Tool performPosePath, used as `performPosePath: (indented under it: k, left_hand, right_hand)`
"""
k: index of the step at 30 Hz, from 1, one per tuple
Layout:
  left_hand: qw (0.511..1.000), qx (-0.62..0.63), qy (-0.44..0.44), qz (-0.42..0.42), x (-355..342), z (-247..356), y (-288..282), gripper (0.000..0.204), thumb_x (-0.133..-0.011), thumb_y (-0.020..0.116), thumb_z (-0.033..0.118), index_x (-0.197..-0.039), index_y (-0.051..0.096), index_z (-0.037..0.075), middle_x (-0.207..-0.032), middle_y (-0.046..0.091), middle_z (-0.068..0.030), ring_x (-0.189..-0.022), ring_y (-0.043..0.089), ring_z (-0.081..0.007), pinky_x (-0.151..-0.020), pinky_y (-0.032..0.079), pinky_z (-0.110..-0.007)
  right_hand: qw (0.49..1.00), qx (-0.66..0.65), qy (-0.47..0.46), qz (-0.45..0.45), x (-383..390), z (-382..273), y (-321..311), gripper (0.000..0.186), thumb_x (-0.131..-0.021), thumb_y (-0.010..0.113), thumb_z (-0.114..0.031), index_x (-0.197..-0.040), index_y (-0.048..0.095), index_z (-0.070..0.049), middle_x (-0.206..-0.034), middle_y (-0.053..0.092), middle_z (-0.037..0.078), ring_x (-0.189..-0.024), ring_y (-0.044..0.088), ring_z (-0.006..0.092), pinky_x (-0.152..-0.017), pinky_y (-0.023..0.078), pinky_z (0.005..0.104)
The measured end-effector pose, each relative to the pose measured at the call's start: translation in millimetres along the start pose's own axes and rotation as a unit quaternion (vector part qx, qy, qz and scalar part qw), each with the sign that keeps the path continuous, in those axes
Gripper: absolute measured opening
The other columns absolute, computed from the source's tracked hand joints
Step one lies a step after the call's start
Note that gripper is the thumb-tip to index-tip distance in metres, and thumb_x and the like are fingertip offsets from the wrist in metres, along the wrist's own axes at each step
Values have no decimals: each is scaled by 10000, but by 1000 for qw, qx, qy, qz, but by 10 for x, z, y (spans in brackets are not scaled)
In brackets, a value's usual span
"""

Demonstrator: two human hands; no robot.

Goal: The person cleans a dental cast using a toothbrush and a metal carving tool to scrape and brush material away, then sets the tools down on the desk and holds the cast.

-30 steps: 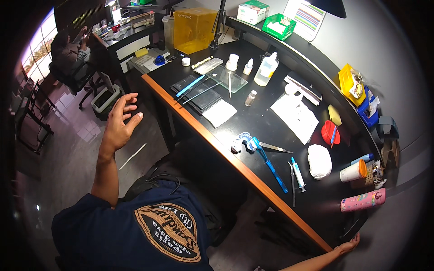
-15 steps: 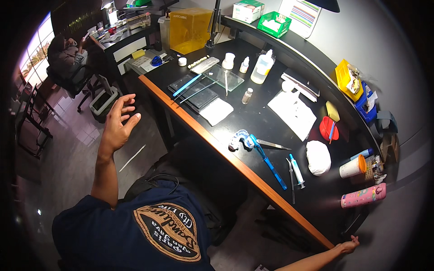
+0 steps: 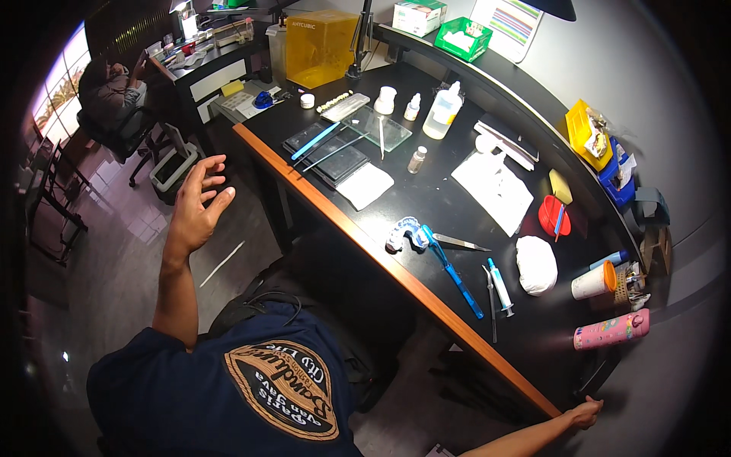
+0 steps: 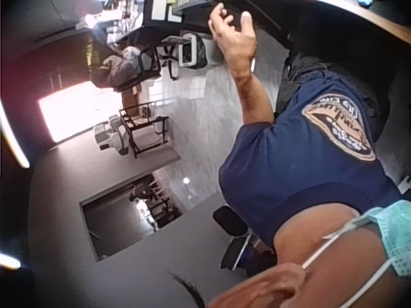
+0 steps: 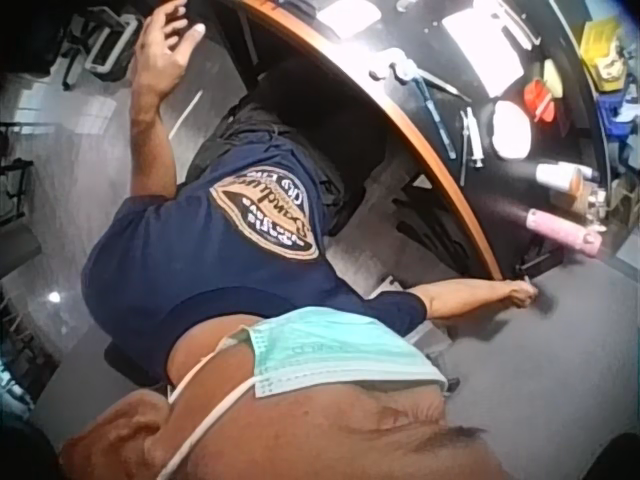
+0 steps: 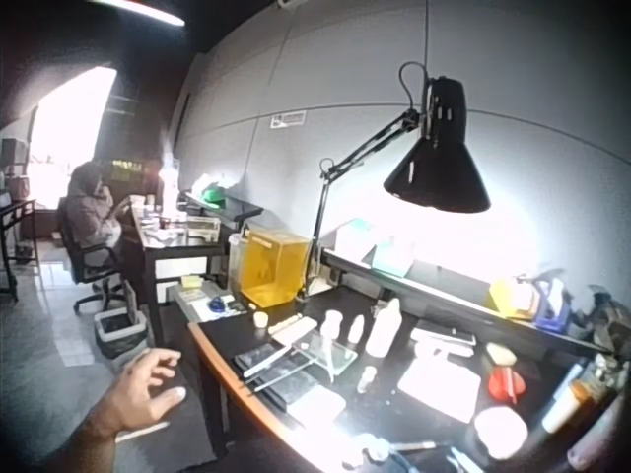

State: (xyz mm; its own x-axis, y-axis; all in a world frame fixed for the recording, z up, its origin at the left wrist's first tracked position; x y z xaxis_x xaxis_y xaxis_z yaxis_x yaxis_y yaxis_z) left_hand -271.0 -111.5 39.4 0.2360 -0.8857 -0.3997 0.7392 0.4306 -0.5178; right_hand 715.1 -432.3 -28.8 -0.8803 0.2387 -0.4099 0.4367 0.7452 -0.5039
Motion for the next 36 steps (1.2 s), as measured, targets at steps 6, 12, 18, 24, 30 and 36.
performPosePath:
  k: [6, 12, 18, 24, 30, 36]
  left_hand:
    - [1000, 10, -3, 1, -21, -14, 1, 513, -872, 728, 147, -1350, 552, 88, -1293, 582, -148, -1124, 625, -265, -929, 509, -406]
    - [999, -27, 19, -33, -72, -4, -48, 221, -973, 610, 208, -933, 667, -2, -895, 675, -109, -872, 662, -192, -806, 511, -332]
    - [996, 63, 30, -48, -92, -65, 29, 398, -1021, 533, 218, -722, 606, -34, -650, 634, -78, -684, 642, -123, -659, 491, -286]
    - [998, 53, 15, -35, -31, 44, 15, 223, -983, 603, 151, -844, 634, -20, -726, 664, -69, -720, 668, -123, -677, 499, -278]
    - [998, 33, 25, -47, -44, 93, 54, 214, -960, 651, 171, -854, 646, -15, -726, 665, -69, -717, 675, -123, -685, 506, -279]
    - [999, 24, 26, -41, -11, 102, 20, 212, -956, 659, 175, -859, 651, -14, -725, 668, -67, -716, 676, -125, -688, 507, -278]
  right_hand:
    - [995, -83, 59, 19, -81, 184, -167, 498, -912, 401, -366, -743, 820, -156, -1057, 774, 81, -1117, 663, 305, -1035, 448, 425]
    - [995, -42, 81, 33, 87, 93, -240, 475, -900, 418, -420, -850, 835, -199, -1101, 756, 132, -1109, 641, 358, -1047, 428, 449]
    - [997, -68, 35, -2, -73, 121, -116, 529, -939, 377, -461, -906, 834, -198, -1115, 754, 130, -1128, 638, 344, -1065, 408, 433]
    - [991, -122, -28, -46, 140, -136, 54, 525, -967, 390, -431, -928, 833, -153, -1155, 746, 109, -1159, 621, 303, -1076, 398, 400]
    - [970, -173, -156, -73, -31, -227, 60, 515, -943, 388, -358, -991, 819, -81, -1205, 725, 128, -1168, 607, 293, -1100, 372, 384]
    - [964, -180, -180, -82, 118, -357, 102, 528, -939, 371, -342, -1011, 812, -60, -1198, 721, 151, -1173, 601, 307, -1095, 380, 395]
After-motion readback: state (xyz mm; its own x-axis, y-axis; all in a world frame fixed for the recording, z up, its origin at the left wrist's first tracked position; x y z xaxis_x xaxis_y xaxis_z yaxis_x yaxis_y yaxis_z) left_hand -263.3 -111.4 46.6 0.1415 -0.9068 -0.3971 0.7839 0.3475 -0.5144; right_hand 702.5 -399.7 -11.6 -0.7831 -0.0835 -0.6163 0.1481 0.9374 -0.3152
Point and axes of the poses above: each hand's wrist, its own x-axis away from the middle knuckle, its own y-axis out of the palm, z = x × y, the point moved 9 cm from there along -x, towards the middle knuckle
